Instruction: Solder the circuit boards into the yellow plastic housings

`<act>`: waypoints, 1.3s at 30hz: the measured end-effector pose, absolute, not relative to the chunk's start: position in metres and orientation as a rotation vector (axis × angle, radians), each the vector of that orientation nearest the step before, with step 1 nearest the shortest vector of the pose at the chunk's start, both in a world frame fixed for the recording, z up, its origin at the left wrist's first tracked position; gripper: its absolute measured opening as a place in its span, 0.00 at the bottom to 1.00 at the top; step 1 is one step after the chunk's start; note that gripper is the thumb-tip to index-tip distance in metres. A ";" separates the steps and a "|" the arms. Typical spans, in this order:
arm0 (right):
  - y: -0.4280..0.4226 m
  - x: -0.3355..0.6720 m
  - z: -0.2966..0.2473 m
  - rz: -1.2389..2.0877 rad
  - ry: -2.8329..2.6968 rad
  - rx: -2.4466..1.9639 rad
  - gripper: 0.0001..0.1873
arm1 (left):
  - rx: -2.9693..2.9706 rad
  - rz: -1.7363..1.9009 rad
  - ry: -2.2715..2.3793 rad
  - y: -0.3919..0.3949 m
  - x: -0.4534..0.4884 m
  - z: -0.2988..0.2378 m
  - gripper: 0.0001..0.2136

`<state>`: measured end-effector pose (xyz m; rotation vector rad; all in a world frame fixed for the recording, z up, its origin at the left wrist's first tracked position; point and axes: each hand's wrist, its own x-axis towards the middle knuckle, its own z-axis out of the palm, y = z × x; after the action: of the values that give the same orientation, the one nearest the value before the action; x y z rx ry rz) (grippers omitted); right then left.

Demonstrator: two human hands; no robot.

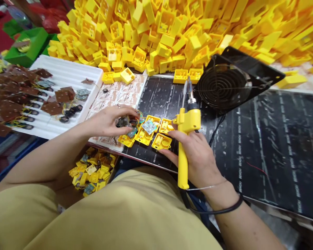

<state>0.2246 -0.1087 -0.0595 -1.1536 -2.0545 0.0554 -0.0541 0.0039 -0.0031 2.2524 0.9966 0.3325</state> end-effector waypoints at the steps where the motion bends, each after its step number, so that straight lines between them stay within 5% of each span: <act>1: -0.105 0.224 -0.057 0.060 -2.064 -1.146 0.31 | 2.177 0.435 1.056 0.002 -0.056 -0.007 0.15; 9: -0.047 0.192 -0.043 0.356 -2.122 -1.141 0.25 | 1.000 0.970 1.223 0.027 -0.068 -0.035 0.08; 17: 0.020 0.134 -0.052 0.743 -2.013 -1.098 0.26 | 0.815 1.056 1.155 0.022 -0.063 -0.036 0.08; 29: 0.037 0.162 -0.066 0.454 -1.730 -1.392 0.22 | 0.717 1.107 1.164 0.008 -0.095 -0.031 0.10; 39: 0.047 0.182 -0.082 0.356 -1.729 -1.434 0.21 | 0.858 1.253 1.047 0.003 -0.126 0.026 0.10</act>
<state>0.1817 0.0466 -0.0818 -1.4336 -1.7289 0.3562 -0.1261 0.0031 0.0257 0.8576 1.0469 1.2535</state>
